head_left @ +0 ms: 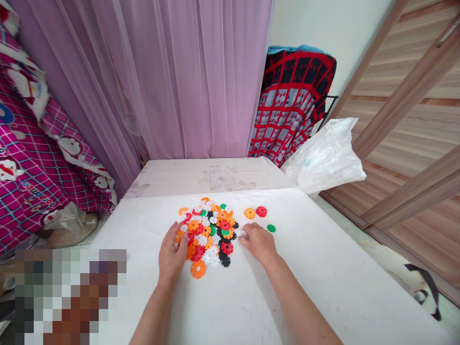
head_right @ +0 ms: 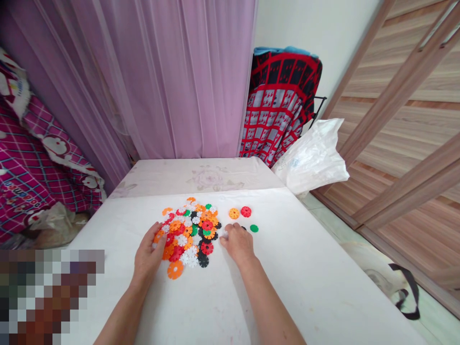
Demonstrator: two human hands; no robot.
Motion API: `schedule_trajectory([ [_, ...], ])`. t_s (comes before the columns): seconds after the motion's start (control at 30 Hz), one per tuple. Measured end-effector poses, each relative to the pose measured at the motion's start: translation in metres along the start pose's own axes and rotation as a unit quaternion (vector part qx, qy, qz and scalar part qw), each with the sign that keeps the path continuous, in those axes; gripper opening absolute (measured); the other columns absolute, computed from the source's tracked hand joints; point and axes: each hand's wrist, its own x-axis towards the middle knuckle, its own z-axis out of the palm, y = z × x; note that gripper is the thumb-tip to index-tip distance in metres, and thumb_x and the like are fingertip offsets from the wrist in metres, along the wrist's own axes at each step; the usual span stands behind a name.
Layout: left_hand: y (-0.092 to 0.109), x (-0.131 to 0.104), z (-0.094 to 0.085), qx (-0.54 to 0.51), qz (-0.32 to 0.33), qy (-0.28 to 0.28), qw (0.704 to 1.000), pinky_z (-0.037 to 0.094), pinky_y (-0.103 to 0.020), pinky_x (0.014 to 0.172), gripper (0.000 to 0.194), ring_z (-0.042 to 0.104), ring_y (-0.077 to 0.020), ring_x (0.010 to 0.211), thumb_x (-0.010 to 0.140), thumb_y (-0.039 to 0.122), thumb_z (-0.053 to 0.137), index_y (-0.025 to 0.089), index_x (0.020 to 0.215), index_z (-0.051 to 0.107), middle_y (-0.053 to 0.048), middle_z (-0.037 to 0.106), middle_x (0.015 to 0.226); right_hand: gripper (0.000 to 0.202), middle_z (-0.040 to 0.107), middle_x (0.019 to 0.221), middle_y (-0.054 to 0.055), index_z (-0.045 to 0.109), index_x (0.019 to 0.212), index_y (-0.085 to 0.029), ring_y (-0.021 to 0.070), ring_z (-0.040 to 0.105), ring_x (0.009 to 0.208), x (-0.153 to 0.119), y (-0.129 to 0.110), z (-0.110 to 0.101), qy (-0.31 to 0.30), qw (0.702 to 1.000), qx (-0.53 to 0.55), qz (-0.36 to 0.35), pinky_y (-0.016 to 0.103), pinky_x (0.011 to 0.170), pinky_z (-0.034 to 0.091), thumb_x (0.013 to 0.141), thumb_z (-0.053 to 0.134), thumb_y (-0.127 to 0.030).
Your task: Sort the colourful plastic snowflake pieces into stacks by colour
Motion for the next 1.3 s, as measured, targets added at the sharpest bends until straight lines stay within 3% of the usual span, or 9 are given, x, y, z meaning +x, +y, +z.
schedule_trajectory([
  [0.4,-0.001,0.001,0.001,0.001,-0.002,0.003,1.000,0.042,-0.042,0.108,0.040,0.053,-0.0241,0.127,0.083,0.036,0.054,0.023,0.120,0.062,-0.008,0.057,0.138,0.026,0.065,0.107,0.007,0.068,0.103,-0.021,0.0181,0.064,0.090,0.009,0.009,-0.008,-0.016,0.999,-0.028,-0.004,0.027,0.072,0.040,0.085,0.051,-0.028],
  [0.57,-0.001,0.001,0.001,0.004,0.001,0.000,1.000,0.042,-0.041,0.108,0.040,0.053,-0.0235,0.127,0.083,0.036,0.054,0.024,0.121,0.061,-0.007,0.057,0.138,0.028,0.065,0.108,0.005,0.066,0.109,-0.023,0.0164,0.063,0.090,-0.001,-0.002,-0.011,0.026,1.000,0.009,0.000,0.026,0.071,0.039,0.087,0.050,-0.026],
  [0.87,-0.001,0.000,0.002,-0.010,-0.001,0.014,1.000,0.038,-0.040,0.111,0.040,0.052,-0.0222,0.128,0.084,0.036,0.051,0.024,0.121,0.061,-0.007,0.058,0.138,0.025,0.064,0.106,0.003,0.068,0.106,-0.026,0.0156,0.057,0.102,-0.013,-0.034,0.024,0.109,0.986,0.120,-0.036,0.022,0.082,0.041,0.091,0.050,-0.036],
  [1.03,-0.002,0.000,0.002,-0.010,-0.001,0.011,1.000,0.038,-0.040,0.111,0.041,0.052,-0.0225,0.128,0.083,0.035,0.052,0.024,0.122,0.061,-0.006,0.058,0.137,0.028,0.062,0.107,0.004,0.069,0.105,-0.026,0.0180,0.055,0.103,-0.006,-0.044,0.022,0.099,0.990,0.099,-0.030,0.026,0.084,0.041,0.087,0.055,-0.043],
  [1.3,0.001,0.000,0.000,-0.003,0.000,0.007,1.000,0.041,-0.042,0.108,0.040,0.053,-0.0237,0.127,0.083,0.032,0.053,0.024,0.122,0.061,-0.007,0.058,0.137,0.025,0.061,0.105,0.003,0.066,0.104,-0.025,0.0172,0.055,0.102,0.001,-0.048,0.020,0.066,0.993,0.099,-0.009,0.026,0.081,0.040,0.085,0.057,-0.038],
])
